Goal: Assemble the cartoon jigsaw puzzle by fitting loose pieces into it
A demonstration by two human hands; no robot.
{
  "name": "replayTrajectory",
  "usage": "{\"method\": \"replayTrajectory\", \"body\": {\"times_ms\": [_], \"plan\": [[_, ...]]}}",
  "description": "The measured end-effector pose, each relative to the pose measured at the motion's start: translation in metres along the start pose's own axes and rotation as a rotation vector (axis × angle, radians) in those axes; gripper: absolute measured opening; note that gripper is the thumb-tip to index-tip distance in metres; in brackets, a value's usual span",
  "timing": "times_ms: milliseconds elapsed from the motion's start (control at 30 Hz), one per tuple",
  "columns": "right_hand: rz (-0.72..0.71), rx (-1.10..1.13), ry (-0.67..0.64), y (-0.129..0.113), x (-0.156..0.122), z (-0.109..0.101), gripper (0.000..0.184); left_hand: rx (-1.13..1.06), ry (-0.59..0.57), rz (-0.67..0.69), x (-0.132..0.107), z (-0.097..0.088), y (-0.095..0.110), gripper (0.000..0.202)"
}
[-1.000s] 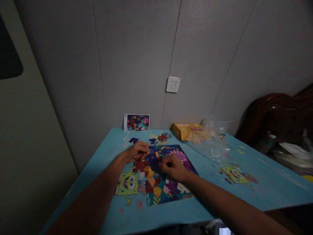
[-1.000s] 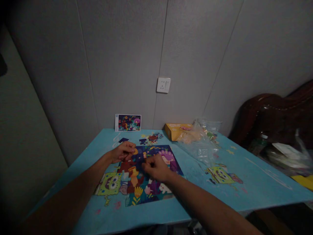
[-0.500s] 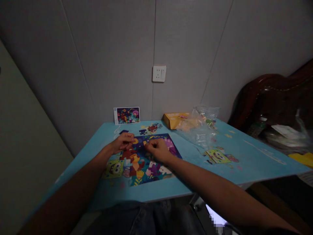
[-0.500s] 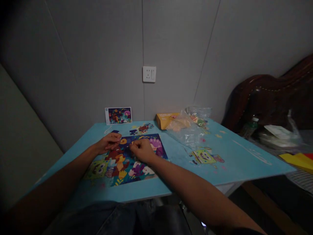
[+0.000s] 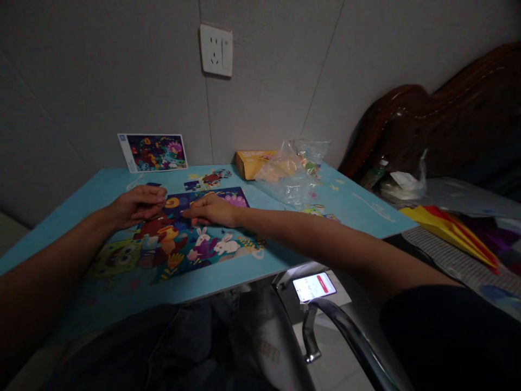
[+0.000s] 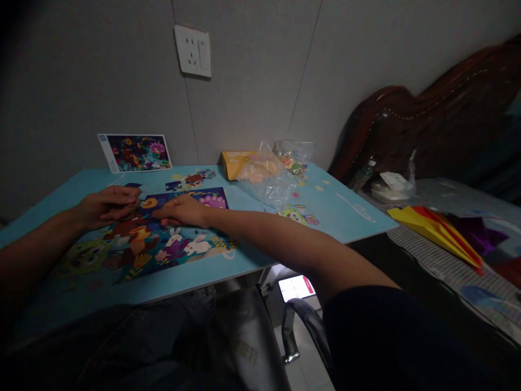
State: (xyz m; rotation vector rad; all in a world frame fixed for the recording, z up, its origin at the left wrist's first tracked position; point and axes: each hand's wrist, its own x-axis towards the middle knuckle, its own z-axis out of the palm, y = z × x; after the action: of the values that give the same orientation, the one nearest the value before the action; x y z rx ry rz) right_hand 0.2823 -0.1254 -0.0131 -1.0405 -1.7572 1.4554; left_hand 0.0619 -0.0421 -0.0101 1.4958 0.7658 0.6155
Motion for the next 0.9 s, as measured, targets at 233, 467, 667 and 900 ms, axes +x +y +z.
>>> {"method": "replayTrajectory", "body": {"times_ms": [233,467,667,900], "plan": [[0.076,-0.008,-0.029,0.000,0.013,0.002,0.033,0.009,-0.148,-0.102,0.004,-0.009,-0.002,0.032],[0.157,-0.045,0.123,0.006,0.021,0.007,0.030,0.075,-0.205,-0.063,0.009,-0.014,-0.011,0.028],[0.041,-0.112,0.166,0.006,0.012,0.011,0.038,0.059,-0.237,-0.086,0.011,-0.019,-0.014,0.025],[-0.054,-0.206,0.343,0.013,0.015,-0.002,0.040,0.038,-0.168,-0.099,0.008,-0.008,-0.009,0.027]]}}
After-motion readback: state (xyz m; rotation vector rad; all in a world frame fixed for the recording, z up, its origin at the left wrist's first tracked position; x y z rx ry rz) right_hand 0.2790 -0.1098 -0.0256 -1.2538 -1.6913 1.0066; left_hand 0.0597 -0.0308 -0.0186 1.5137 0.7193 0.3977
